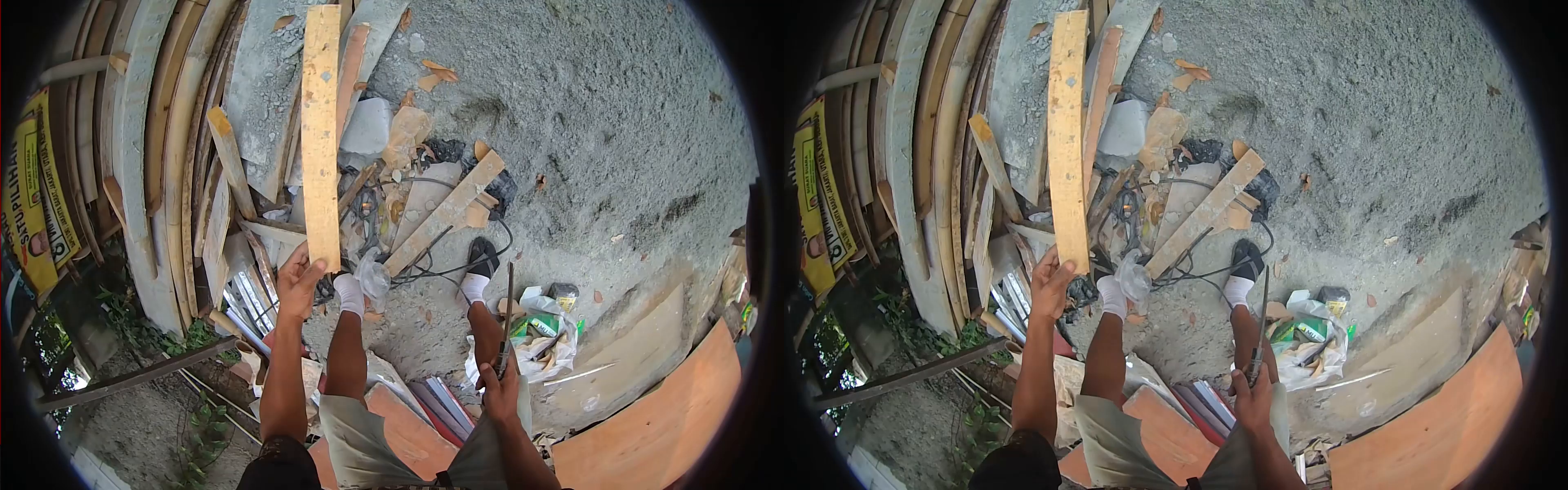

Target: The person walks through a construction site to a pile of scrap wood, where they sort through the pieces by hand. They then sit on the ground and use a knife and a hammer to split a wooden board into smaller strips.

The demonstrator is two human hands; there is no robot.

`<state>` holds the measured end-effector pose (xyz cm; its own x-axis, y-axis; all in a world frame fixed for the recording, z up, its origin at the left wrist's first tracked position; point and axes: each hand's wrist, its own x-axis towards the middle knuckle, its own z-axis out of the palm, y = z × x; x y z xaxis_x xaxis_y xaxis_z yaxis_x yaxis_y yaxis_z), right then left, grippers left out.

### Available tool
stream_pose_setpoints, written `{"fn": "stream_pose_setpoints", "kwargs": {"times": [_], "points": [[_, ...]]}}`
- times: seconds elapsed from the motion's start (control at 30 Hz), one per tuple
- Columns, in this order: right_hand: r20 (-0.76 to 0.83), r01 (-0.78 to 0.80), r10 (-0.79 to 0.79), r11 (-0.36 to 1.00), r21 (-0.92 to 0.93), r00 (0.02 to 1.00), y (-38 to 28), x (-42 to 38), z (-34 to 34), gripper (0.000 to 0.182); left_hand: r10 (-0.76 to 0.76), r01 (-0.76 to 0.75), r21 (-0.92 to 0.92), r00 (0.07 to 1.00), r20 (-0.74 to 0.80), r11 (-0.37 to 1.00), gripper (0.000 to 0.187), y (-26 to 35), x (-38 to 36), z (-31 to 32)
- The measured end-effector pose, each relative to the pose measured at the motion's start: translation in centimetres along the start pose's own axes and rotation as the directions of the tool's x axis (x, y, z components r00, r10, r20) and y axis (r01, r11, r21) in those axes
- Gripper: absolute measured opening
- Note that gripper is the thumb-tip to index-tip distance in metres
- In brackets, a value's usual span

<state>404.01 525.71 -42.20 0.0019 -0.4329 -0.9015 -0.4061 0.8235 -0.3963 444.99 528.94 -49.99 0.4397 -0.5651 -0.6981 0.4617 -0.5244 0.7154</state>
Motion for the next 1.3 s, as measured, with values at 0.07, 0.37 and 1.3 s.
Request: {"fn": "stream_pose_setpoints", "kwargs": {"times": [0.07,0.37,1.3], "points": [[-0.006,-0.008,0.008,0.999,-0.047,1.000,-0.2,-0.2,0.7,0.019,0.037,-0.031,0.064,0.995,-0.092,0.997,0.053,0.8,-1.4,-5.8],[-0.020,-0.022,0.018,0.975,-0.220,1.000,0.6,-0.8,2.5,0.026,0.672,-0.266,0.953,0.679,0.294,-0.148,0.039,9.8,7.4,-8.1],[-0.032,-0.141,0.154,0.959,0.247,0.988,1.4,-2.7,7.2,0.012,-0.454,-0.347,-0.311,0.792,0.408,-0.885,0.047,26.0,20.6,-15.7]]}}
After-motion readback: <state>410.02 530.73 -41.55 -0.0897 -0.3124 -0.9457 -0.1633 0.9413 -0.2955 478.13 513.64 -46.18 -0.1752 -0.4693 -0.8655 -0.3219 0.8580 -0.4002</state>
